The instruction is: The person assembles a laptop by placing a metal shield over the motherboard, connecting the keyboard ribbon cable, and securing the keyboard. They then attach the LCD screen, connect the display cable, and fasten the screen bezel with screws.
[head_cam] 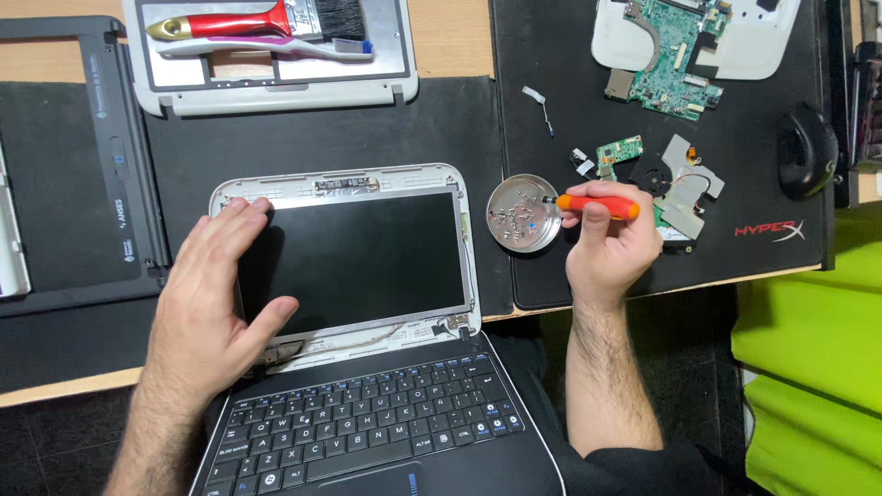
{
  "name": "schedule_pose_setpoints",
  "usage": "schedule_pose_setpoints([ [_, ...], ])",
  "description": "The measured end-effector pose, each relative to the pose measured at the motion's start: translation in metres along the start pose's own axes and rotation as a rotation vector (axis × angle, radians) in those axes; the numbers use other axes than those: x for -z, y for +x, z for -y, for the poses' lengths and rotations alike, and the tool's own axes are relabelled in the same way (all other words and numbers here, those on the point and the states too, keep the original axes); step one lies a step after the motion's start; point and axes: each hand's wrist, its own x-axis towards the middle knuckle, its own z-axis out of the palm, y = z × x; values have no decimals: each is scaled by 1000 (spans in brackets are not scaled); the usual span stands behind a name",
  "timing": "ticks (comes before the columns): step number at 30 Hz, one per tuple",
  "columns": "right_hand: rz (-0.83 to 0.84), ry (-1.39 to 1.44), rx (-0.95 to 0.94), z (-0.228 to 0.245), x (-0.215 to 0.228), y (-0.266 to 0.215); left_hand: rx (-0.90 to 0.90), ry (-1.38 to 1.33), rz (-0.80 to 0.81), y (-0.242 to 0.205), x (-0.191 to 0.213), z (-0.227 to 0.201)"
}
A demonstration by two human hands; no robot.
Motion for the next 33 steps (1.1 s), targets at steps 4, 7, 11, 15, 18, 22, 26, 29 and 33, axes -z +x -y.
schedule_pose_setpoints([
  [4, 25, -9, -16, -2, 2, -1, 4, 5, 9, 1, 0, 1],
  [7, 48, -36, -20, 0, 2, 0, 6, 5, 7, 0, -1, 1],
  [11, -47, 68, -54, -5, 2, 4, -2, 8, 3, 0, -1, 3],
  [15, -187, 281, -278, -16, 8, 7, -14, 12, 2, 0, -1, 3],
  [18, -227, 405, -454, -6, 12, 12, -6, 9, -4, 0, -1, 2],
  [22, -123, 503, -544, -3, 25, -5, 4, 9, -5, 1, 0, 1],
  [26, 103, 486, -232, 1, 35, -25, 0, 11, -3, 1, 0, 1],
  [29, 175, 491, -207, 2, 44, -35, -3, 35, -6, 1, -3, 1],
  [33, 218, 568, -280, 1, 45, -46, -14, 70, -24, 1, -5, -1],
])
